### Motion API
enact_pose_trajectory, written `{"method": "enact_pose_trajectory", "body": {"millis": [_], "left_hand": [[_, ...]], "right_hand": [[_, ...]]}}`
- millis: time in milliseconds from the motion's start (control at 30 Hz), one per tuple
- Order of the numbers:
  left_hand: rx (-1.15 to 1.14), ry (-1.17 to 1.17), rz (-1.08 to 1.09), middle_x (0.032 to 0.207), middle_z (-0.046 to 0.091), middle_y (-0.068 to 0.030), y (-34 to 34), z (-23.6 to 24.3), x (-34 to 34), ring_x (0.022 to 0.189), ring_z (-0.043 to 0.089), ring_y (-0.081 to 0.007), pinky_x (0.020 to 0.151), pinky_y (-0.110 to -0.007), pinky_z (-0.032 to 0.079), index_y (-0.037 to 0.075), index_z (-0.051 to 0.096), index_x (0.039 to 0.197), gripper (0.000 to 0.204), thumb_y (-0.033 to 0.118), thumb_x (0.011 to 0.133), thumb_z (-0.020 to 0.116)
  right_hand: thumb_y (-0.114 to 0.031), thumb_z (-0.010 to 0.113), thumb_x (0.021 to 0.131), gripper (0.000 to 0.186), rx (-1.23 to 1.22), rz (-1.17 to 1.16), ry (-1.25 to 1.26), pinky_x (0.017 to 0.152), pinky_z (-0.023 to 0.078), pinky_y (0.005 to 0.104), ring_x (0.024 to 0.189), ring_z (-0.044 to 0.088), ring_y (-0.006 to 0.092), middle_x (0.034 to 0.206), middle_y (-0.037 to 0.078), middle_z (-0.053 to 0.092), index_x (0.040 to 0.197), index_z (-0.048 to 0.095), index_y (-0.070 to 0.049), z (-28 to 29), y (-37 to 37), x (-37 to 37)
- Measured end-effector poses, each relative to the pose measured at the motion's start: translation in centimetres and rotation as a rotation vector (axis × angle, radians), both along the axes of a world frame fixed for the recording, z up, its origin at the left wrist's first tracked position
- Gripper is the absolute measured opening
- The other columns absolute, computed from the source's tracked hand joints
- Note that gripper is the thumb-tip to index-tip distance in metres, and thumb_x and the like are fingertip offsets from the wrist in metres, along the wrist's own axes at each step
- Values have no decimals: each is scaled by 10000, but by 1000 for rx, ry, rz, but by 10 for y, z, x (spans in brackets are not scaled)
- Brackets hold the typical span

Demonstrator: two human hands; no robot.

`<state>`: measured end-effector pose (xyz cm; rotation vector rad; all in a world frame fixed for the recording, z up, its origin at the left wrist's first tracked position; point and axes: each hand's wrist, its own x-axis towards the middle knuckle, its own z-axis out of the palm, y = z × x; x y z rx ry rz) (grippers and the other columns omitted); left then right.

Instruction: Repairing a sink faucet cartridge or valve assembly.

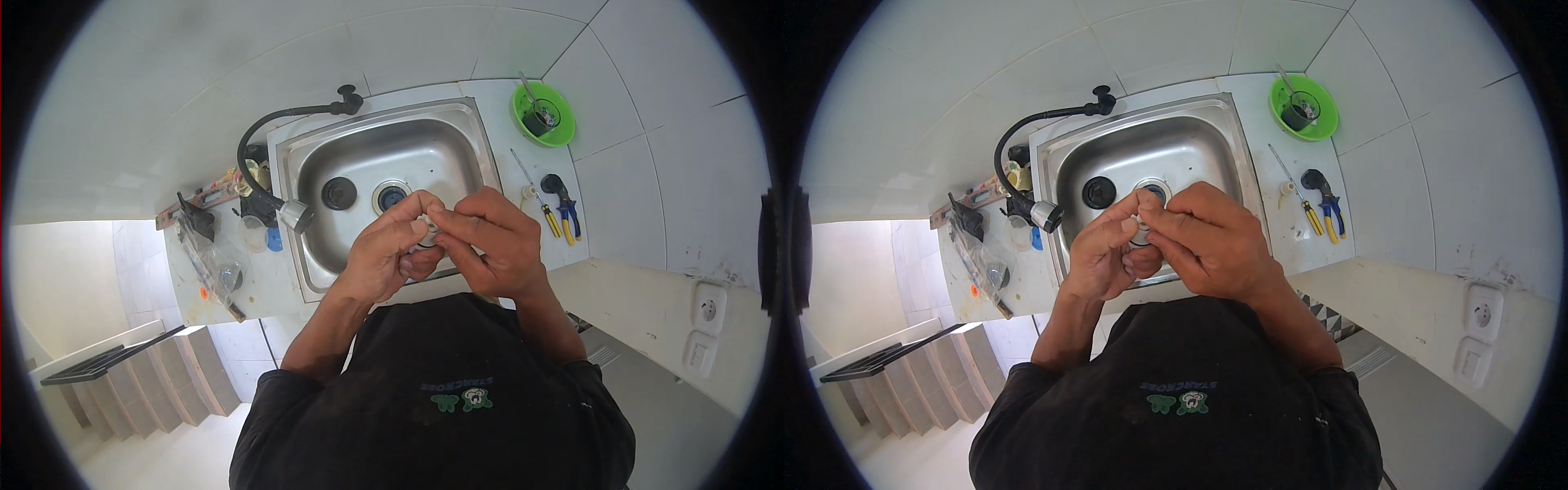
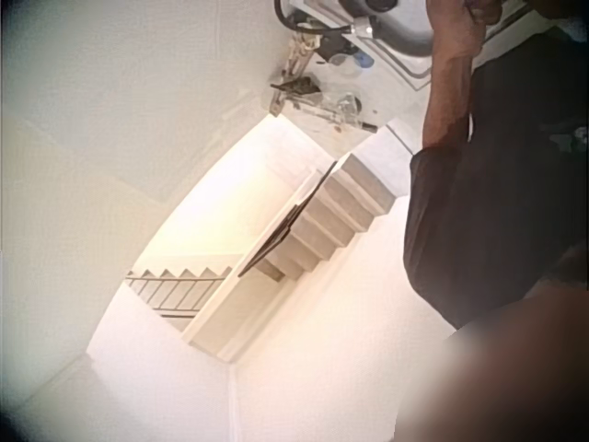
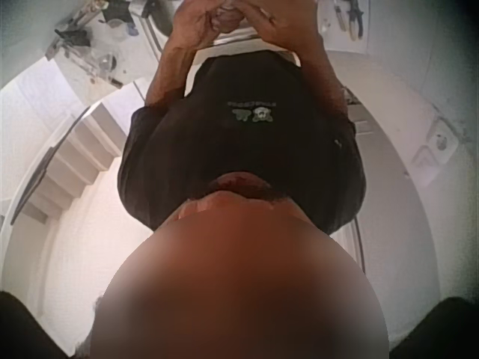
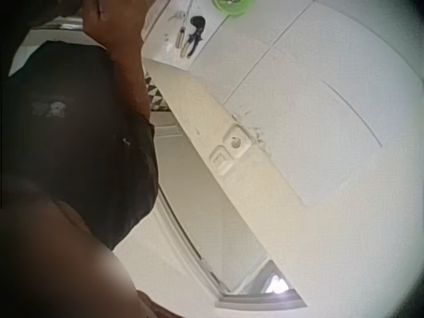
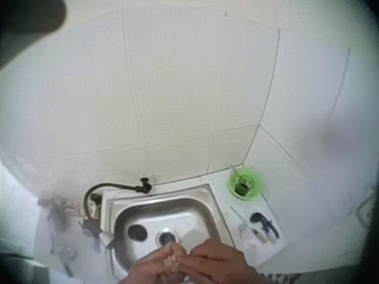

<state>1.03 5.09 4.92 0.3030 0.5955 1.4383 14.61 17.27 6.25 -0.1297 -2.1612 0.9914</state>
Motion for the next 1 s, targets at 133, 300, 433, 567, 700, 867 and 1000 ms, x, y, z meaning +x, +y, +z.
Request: {"method": "enact_pose_trajectory", "body": {"millis": [133,300,433,567,700,867,1000], "left_hand": [[10,-1,-14,813,419,18,1,3,1,588,311,-43,502,-184,209,115,463,1044,230,254,868,516],[-9,-26,-49,766,408,21,0,4,0,564,290,-34,486,-186,197,127,453,1018,208,241,846,478],[-32,-18,-63,739,400,22,-1,4,1,551,280,-32,475,-188,187,134,446,1006,178,234,858,440],[-18,29,-75,733,395,20,-2,4,1,543,270,-33,468,-188,182,133,436,992,162,215,853,423],[55,125,-20,746,405,4,0,7,1,542,277,-48,472,-197,202,109,425,984,175,202,835,422],[156,325,51,755,413,-13,3,9,-2,586,312,-74,510,-218,244,74,415,969,252,229,773,447],[196,434,121,767,415,-18,2,8,1,622,323,-89,556,-234,277,62,403,954,317,250,706,462]], "right_hand": [[26,749,682,295,-46,3,21,557,472,286,679,584,184,818,69,593,971,702,-12,5,-3,-3],[19,761,662,329,40,16,35,540,445,288,650,557,187,807,71,587,986,705,-10,3,1,-1],[9,777,640,342,110,71,59,521,420,284,617,530,187,788,69,582,974,710,-15,3,5,-2],[1,790,623,354,110,89,52,520,419,288,610,526,194,779,68,578,967,712,-22,6,6,-1],[32,675,710,295,-50,127,-69,563,437,281,654,541,175,795,65,583,1002,670,-13,27,8,3],[47,481,831,237,-399,125,-62,568,419,229,650,502,108,828,63,603,1030,603,13,21,12,11],[79,401,894,239,-691,91,-77,592,441,216,677,551,97,862,83,625,1049,575,24,32,2,10]]}}
